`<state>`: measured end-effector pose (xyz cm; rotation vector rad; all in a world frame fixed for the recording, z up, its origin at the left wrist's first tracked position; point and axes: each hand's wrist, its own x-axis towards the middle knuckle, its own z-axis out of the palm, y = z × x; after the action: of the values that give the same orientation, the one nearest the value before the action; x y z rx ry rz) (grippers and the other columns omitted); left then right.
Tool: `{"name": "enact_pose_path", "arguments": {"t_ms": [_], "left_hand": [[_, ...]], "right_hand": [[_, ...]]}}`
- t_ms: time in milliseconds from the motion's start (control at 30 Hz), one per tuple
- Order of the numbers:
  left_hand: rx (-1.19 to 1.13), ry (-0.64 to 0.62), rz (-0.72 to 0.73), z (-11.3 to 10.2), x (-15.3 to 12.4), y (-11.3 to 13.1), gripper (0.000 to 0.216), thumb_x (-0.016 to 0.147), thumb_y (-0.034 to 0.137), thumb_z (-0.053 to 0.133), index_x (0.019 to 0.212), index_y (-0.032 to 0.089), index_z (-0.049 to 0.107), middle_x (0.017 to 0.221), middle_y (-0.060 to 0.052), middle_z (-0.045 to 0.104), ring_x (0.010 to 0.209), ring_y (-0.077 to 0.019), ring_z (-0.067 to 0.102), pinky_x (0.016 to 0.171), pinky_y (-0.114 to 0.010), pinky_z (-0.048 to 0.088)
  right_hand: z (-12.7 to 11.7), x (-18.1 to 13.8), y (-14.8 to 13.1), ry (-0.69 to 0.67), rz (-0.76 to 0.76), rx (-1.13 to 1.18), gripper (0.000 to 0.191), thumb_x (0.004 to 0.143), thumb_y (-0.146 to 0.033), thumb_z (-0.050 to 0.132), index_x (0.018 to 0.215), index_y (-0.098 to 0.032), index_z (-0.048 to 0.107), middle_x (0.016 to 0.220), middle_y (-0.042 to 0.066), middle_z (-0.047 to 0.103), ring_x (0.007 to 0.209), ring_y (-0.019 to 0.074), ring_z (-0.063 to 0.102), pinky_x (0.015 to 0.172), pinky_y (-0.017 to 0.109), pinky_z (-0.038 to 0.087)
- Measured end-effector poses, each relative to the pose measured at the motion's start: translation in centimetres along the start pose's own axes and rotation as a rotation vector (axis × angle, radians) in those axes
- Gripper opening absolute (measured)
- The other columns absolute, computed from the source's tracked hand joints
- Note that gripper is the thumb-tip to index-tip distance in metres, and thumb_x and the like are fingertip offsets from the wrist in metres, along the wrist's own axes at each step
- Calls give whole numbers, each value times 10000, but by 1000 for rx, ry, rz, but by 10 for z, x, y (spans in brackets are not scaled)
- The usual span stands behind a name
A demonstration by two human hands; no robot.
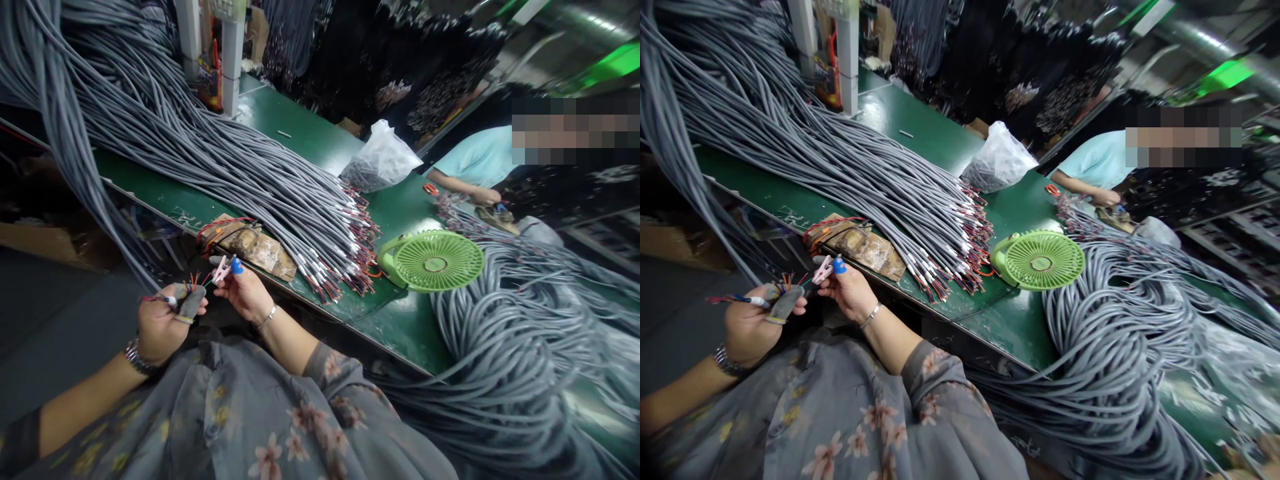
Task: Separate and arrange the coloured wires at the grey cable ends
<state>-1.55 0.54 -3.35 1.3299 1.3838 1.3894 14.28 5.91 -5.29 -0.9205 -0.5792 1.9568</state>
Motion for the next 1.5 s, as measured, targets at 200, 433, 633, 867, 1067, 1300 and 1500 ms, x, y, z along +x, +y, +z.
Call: {"name": "enact_pose_path", "arguments": {"t_ms": [200, 433, 633, 867, 1067, 1300, 1500], "left_hand": [[130, -33, 85, -1, 1, -11, 116, 736, 364, 766, 738, 250, 744, 656, -21, 803, 538, -228, 758, 558, -328, 661], [123, -32, 21, -3, -3, -15, 108, 705, 342, 768, 757, 248, 766, 667, -33, 807, 556, -231, 759, 578, -323, 640], [-178, -68, -277, -2, -4, 10, 224, 627, 415, 827, 627, 221, 716, 548, -29, 745, 420, -175, 651, 412, -258, 507], [-291, -133, -457, -1, -5, 17, 310, 546, 446, 881, 542, 197, 696, 463, -22, 676, 363, -123, 564, 362, -205, 355], [-254, -195, -451, -2, -7, 8, 336, 573, 483, 880, 560, 208, 688, 494, -21, 702, 379, -129, 586, 382, -214, 386], [-223, -205, -381, -4, -8, -1, 311, 634, 489, 837, 597, 216, 694, 518, -37, 720, 392, -148, 607, 380, -229, 411], [-193, -241, -357, -4, -8, -5, 310, 673, 495, 817, 618, 219, 686, 536, -35, 727, 395, -157, 613, 375, -238, 413]], "right_hand": [[3, 8, 6, 74, -2, 103, 417, 825, -586, 846, 848, -185, 736, 770, 7, 707, 699, 113, 616, 631, 210, 514], [6, 8, 8, 60, -24, 93, 453, 869, -643, 778, 859, -194, 717, 770, 12, 703, 716, 133, 627, 638, 229, 520], [-4, -5, 8, -112, 78, 73, 554, 895, -741, 665, 836, -191, 692, 856, 42, 737, 712, 130, 605, 658, 240, 531], [-7, -24, 18, -237, 75, -71, 571, 511, -511, 1027, 891, -179, 760, 797, 5, 702, 715, 130, 600, 719, 276, 502], [9, -24, 18, -96, -12, -138, 470, 527, -429, 1025, 819, -172, 762, 741, -1, 693, 657, 114, 561, 657, 269, 440], [13, -27, 17, -8, -83, -140, 444, 541, -478, 1004, 702, -185, 711, 640, -30, 642, 566, 95, 510, 567, 254, 410], [11, -26, 18, -52, -32, -125, 397, 600, -428, 989, 747, -172, 723, 678, -19, 670, 570, 90, 524, 559, 244, 415]]}}
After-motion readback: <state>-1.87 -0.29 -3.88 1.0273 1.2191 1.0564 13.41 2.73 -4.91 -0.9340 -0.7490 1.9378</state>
